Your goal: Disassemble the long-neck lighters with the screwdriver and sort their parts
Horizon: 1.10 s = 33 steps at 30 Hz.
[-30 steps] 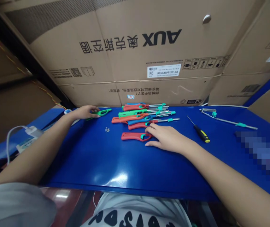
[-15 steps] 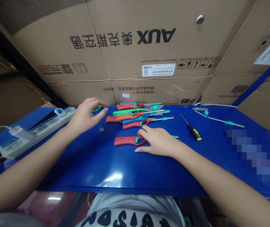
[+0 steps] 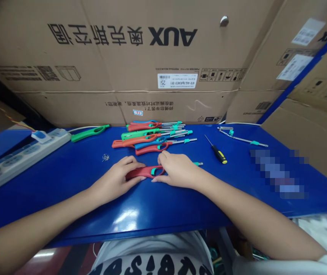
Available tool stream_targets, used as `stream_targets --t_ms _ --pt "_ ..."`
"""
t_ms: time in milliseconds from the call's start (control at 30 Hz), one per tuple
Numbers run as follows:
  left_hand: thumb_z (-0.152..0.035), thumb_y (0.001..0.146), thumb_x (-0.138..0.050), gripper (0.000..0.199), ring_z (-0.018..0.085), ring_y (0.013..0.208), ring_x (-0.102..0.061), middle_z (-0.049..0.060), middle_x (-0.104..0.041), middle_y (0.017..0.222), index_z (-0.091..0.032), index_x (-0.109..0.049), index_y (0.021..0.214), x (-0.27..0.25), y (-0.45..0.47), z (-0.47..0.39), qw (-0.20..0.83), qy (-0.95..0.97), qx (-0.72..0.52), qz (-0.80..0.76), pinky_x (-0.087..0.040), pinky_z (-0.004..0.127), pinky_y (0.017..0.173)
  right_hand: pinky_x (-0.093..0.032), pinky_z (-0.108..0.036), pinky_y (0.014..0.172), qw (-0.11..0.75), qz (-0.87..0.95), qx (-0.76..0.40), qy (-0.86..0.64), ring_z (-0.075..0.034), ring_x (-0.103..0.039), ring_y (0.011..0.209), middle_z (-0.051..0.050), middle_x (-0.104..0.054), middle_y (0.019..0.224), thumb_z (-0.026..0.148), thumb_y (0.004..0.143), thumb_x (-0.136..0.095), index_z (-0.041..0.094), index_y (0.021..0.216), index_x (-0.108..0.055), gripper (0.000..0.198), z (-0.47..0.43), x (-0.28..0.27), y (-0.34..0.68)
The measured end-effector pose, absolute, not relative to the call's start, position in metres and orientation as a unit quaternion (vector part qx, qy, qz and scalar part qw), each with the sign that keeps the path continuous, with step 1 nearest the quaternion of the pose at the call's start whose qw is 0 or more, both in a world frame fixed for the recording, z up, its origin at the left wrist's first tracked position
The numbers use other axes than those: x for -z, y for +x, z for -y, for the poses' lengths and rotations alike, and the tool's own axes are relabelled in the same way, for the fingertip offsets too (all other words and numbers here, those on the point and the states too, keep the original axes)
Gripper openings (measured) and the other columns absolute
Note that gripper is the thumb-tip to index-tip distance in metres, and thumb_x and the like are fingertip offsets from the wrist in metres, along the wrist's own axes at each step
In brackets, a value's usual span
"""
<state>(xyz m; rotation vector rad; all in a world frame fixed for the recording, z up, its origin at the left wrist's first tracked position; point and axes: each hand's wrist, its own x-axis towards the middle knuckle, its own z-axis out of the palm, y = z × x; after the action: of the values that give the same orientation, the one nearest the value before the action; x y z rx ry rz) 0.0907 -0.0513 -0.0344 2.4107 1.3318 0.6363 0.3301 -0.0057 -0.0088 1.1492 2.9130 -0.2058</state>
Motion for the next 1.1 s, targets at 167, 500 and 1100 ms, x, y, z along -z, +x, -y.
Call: stream_targets --t_ms 167,500,1100 --pt "-0.027 0.094 -0.064 0.023 0.024 0.096 -0.06 0.007 -0.06 0.102 -0.02 -0.067 0.115 0.034 0.094 0.058 0.159 0.831 -0.232 -0.479 -0.054 0.041 0.088 -0.046 -0.035 0.067 0.024 -0.92 0.05 0.388 -0.03 -0.066 0.093 -0.013 -0.064 0.11 0.066 0.09 -0.058 0.014 0.11 -0.056 0.055 0.01 0.009 0.327" --pt "-0.023 0.095 -0.061 0.024 0.026 0.103 -0.057 0.009 -0.062 0.112 -0.019 -0.062 0.119 0.033 0.093 0.059 0.135 0.852 -0.215 -0.457 -0.051 0.044 0.093 -0.048 -0.037 0.072 0.008 -0.923 0.067 0.379 -0.03 -0.068 0.094 -0.013 -0.067 0.107 0.065 0.088 -0.062 0.014 0.11 -0.055 0.056 0.01 0.008 0.327" --pt "-0.039 0.102 -0.053 0.025 0.025 0.113 -0.059 0.008 -0.063 0.12 -0.022 -0.054 0.12 0.041 0.096 0.056 0.195 0.822 -0.267 -0.463 -0.047 0.042 0.101 -0.043 -0.027 0.066 -0.086 -0.906 0.168 0.378 -0.019 -0.063 0.078 -0.009 -0.068 0.1 0.048 0.086 -0.073 0.016 0.103 -0.057 0.04 -0.003 0.004 0.34"
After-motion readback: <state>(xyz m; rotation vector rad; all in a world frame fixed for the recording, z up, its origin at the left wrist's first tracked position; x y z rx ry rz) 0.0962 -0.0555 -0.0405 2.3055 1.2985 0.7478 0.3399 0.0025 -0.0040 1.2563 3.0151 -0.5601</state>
